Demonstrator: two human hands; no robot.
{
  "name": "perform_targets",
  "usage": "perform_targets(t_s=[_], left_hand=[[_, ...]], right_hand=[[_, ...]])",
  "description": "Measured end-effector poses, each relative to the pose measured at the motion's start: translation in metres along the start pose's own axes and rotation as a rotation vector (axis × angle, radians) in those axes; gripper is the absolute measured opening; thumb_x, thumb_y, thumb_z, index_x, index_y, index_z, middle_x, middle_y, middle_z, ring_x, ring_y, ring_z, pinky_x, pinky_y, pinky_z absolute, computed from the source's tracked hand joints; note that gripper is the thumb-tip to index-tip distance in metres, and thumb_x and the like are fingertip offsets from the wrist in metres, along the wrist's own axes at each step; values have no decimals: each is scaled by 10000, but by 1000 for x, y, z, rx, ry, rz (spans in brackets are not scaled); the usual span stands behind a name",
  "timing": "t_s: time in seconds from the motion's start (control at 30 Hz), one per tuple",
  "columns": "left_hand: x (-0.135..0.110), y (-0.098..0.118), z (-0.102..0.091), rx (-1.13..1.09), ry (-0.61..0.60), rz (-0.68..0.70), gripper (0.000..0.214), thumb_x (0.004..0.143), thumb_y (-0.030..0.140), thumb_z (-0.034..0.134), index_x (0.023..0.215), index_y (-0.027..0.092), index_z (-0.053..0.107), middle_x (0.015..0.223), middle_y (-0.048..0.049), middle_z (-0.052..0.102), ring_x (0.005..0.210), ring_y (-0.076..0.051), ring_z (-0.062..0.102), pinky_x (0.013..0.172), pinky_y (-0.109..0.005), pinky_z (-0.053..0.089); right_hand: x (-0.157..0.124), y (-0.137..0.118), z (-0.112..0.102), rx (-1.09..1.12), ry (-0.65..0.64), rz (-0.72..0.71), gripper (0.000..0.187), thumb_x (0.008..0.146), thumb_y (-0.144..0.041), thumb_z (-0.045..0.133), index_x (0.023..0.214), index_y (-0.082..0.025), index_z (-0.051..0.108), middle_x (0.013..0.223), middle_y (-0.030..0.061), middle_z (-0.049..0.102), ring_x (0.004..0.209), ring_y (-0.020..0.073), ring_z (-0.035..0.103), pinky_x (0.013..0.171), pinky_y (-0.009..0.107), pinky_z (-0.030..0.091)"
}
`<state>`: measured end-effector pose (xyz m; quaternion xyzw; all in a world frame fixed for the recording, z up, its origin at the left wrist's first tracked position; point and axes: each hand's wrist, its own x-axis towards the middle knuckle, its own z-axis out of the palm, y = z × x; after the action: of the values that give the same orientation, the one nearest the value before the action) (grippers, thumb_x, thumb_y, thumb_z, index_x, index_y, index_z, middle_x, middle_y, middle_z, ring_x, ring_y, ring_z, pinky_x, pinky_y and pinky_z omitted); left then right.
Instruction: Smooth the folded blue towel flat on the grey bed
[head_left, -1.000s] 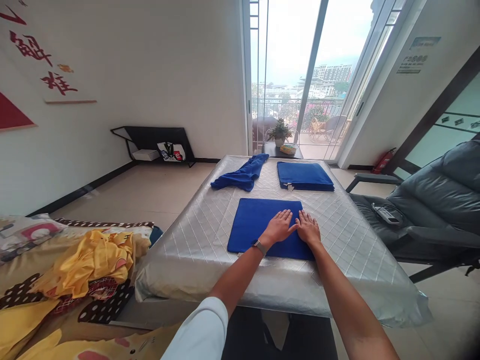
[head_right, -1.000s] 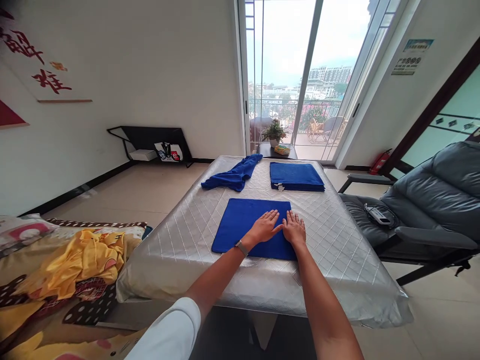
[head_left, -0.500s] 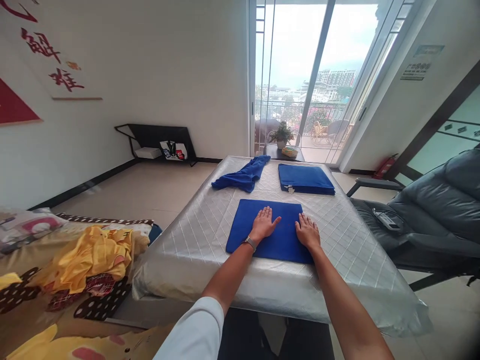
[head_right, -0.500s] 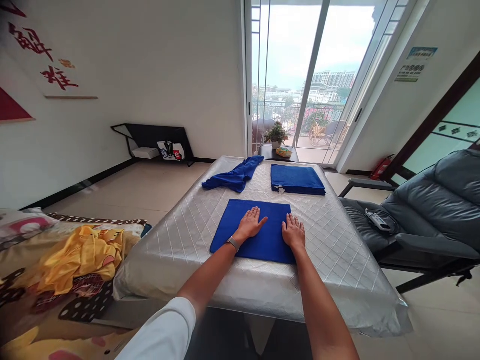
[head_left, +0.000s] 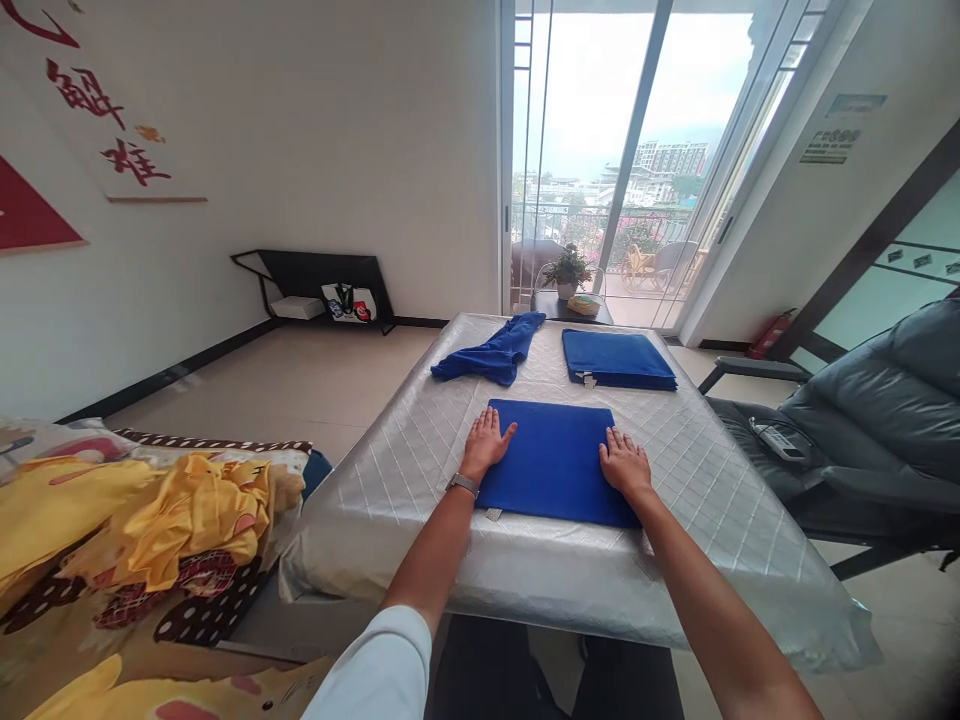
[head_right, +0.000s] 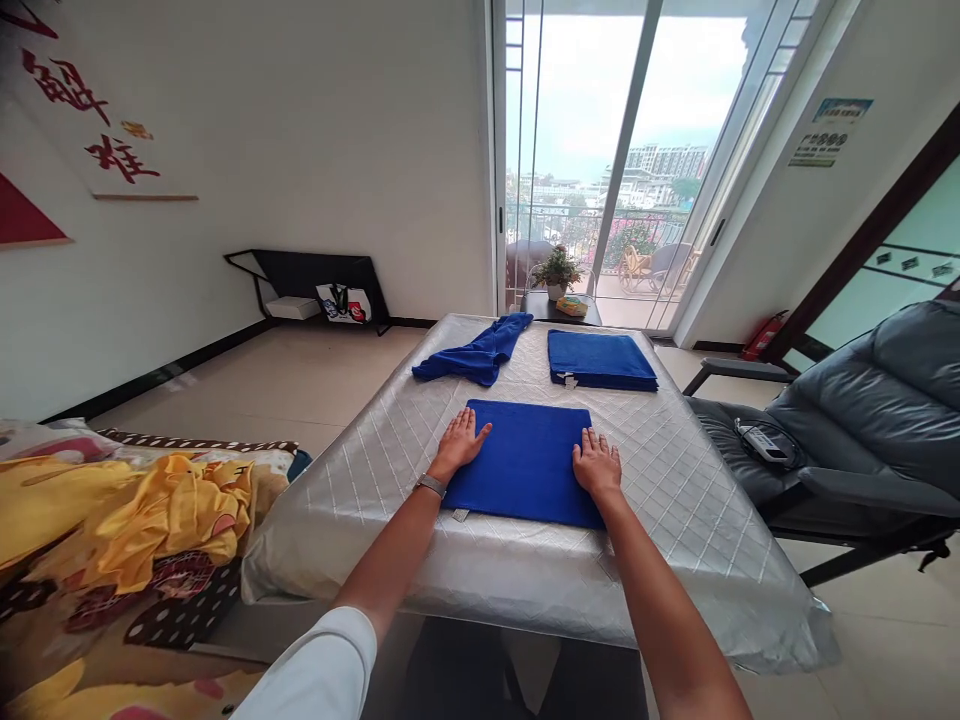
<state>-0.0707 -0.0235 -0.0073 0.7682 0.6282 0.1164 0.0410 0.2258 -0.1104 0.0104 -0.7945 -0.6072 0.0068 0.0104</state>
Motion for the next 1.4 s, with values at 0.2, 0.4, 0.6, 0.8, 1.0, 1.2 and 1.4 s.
perform_targets(t_s=[0.2,0.4,0.6,0.8,1.0,1.2,1.4], left_hand=[[1,1,2,-8,33,1,853,993,638,92,1524,4,303,1601,-200,275,1493,-266,246,1223,-383,164],[2,-1,3,-18,22,-4,833,997,631,87,1525,30,321,1595,-187,296,1488,-258,263,1220,-396,192],[6,-2,5,-10,-2,-5,854,991,646,86,1523,21,320,1594,-203,291,1481,-280,277,1214,-402,204],[7,-1,6,9,5,-30,835,1002,631,104,1521,11,312,1591,-211,289,1485,-278,267,1212,-406,204],[4,-1,4,43,19,-28,809,1016,604,167,1508,-20,322,1581,-221,311,1480,-278,281,1214,-400,203],[-3,15,-12,57,254,30,661,1031,504,281,1453,23,446,1525,-203,429,1460,-289,325,1209,-427,236],[-10,86,-9,-57,209,448,573,1022,497,361,1430,119,499,1510,-137,475,1435,-250,377,1191,-392,301]], right_hand=[[19,-5,-11,-68,-5,-48,620,1008,-396,175,1559,-150,317,1633,55,266,1505,243,197,1211,480,126],[54,-4,-9,19,-35,-92,657,1013,-444,155,1583,-128,231,1653,35,198,1523,212,125,1226,398,99],[61,2,7,106,-22,-77,680,1009,-471,125,1593,-130,191,1658,33,175,1523,202,130,1229,389,97],[62,3,9,125,-13,-66,692,1007,-486,140,1593,-120,185,1659,35,164,1521,196,139,1232,384,92],[63,2,9,134,-24,-61,687,1005,-480,149,1591,-125,194,1659,34,174,1520,190,139,1232,385,88],[61,1,9,158,-1,-47,677,1001,-472,170,1590,-140,213,1658,20,176,1518,186,148,1229,371,85],[61,0,10,180,10,-40,676,999,-464,200,1588,-135,216,1654,26,190,1515,192,163,1227,372,90]])
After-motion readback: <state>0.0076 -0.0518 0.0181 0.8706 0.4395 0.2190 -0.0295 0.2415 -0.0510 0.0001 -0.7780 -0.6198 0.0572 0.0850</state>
